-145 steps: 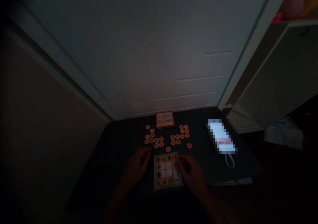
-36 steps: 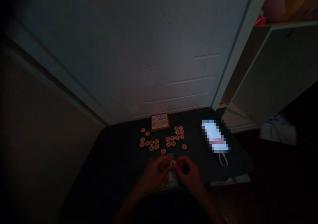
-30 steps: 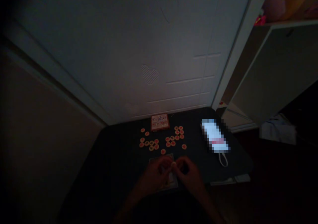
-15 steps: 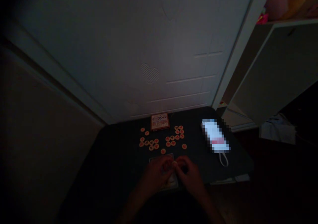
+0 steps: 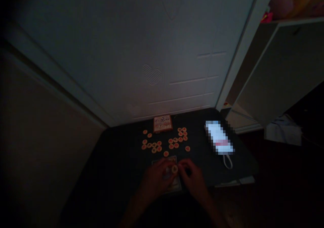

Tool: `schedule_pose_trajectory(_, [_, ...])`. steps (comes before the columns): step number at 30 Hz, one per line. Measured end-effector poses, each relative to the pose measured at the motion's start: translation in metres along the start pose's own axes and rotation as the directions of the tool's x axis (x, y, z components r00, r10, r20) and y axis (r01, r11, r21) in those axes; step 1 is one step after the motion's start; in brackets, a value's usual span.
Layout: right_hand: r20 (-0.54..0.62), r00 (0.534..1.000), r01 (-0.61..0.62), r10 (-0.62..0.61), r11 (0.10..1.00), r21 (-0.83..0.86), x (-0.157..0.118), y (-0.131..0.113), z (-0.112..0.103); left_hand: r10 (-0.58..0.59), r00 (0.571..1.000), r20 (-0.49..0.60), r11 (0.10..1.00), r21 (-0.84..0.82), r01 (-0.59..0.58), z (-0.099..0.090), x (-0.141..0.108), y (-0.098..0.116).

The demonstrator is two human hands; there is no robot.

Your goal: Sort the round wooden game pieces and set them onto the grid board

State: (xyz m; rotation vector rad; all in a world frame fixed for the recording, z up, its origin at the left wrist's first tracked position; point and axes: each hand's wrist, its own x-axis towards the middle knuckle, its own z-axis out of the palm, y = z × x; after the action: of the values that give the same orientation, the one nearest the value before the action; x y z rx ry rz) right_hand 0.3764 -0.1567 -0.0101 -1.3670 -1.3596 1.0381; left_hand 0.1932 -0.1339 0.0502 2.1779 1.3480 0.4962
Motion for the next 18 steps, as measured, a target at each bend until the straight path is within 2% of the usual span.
schedule_pose_trajectory(3, [-0.028, 1.0, 0.004, -0.005, 1.0, -0.024, 0.0, 0.0, 0.0, -0.015, 1.0, 0.019, 1.0, 0.022, 0.014, -0.006, -0.006, -0.004])
schedule_pose_trajectory(8, [-0.052, 0.998, 0.023, -0.027, 0.997, -0.08, 0.0, -0.003, 0.001, -0.055, 0.992, 0.11, 0.998, 0.031, 0.052, -0.013, -0.014, -0.004])
schedule_pose_trajectory(14, [-0.038, 0.999, 0.021, -0.025, 0.996, -0.09, 0.001, -0.001, -0.001, -0.055, 0.989, 0.139, 0.998, 0.015, 0.053, 0.0, -0.01, 0.0])
schedule_pose_trajectory(18, [-0.033, 0.999, 0.005, -0.007, 0.997, -0.081, 0.0, 0.0, -0.001, -0.098, 0.986, 0.133, 0.995, 0.036, 0.094, 0.005, -0.007, 0.001])
